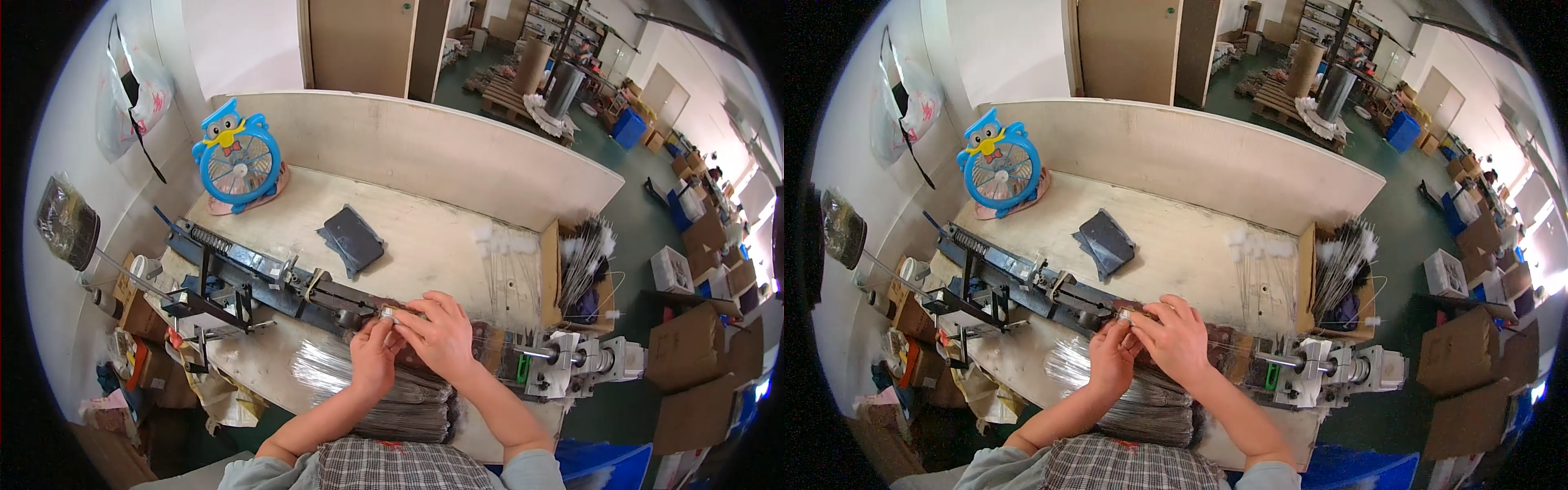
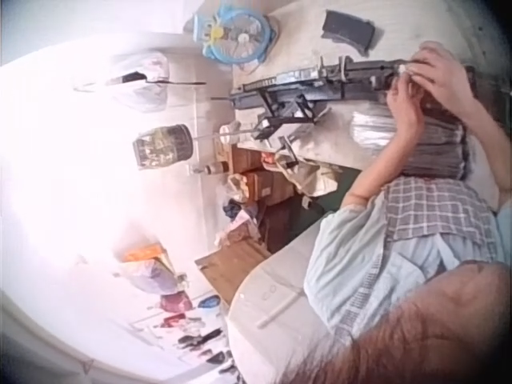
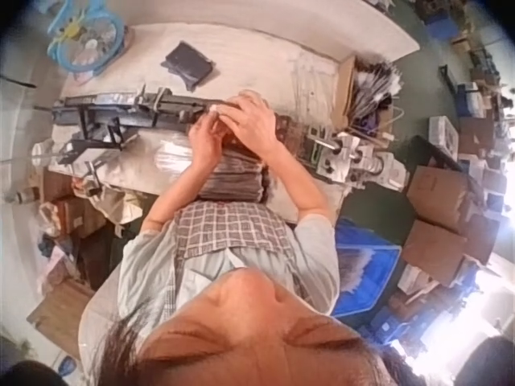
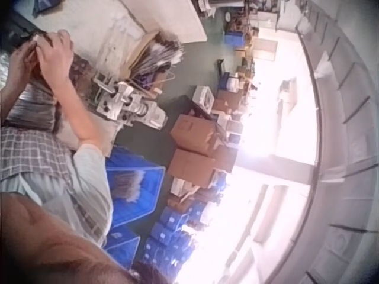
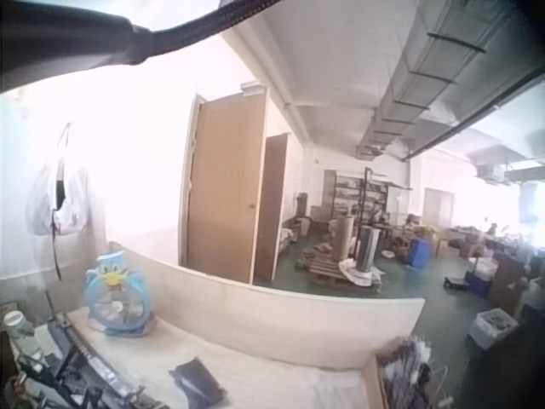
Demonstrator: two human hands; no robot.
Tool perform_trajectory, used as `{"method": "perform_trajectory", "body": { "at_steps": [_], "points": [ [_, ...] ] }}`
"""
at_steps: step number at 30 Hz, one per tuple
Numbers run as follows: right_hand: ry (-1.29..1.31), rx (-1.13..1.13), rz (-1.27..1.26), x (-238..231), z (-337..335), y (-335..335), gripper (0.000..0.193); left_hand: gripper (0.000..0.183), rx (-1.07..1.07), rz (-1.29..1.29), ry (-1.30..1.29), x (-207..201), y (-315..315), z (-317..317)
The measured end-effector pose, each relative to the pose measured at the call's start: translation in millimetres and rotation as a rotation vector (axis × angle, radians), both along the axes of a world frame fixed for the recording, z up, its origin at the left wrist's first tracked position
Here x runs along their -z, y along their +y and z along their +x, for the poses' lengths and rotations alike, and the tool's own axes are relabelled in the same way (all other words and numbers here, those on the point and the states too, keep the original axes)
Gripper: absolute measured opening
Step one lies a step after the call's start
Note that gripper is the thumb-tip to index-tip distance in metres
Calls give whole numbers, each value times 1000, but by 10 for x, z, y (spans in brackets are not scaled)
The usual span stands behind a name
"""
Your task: Assembling small mechanical components for hygiene products at an industrial workstation.
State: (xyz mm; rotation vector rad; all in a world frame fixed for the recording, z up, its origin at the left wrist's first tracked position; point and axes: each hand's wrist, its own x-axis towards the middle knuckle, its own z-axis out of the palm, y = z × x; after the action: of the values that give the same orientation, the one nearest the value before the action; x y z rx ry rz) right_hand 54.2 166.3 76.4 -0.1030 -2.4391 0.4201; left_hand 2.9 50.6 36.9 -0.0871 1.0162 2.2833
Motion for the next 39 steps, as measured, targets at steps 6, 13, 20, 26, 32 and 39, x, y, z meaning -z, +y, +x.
{"method": "perform_trajectory", "body": {
  "at_steps": [6, 13, 20, 26, 32, 39],
  "points": [
    [-26, -28, 14, 8, 96, 159, 21, 10, 0, -22, -12, -78, 47, 27],
    [-30, 9, -70, -44, 2, -96, 37, 10, -18, 56, -80, -59, -3, 5],
    [21, 23, -41, -54, 88, -56, 30, 7, -13, 82, -107, -47, -10, 30],
    [15, 38, 15, -57, 99, -43, 28, 6, -22, 45, -62, -86, 20, 25],
    [-18, -5, -2, -63, 41, -54, 25, 8, -15, 99, -84, 33, 8, 8],
    [-7, -24, -48, -7, 23, -45, 25, 8, -17, 60, -52, 3, 21, 29]
  ]
}}
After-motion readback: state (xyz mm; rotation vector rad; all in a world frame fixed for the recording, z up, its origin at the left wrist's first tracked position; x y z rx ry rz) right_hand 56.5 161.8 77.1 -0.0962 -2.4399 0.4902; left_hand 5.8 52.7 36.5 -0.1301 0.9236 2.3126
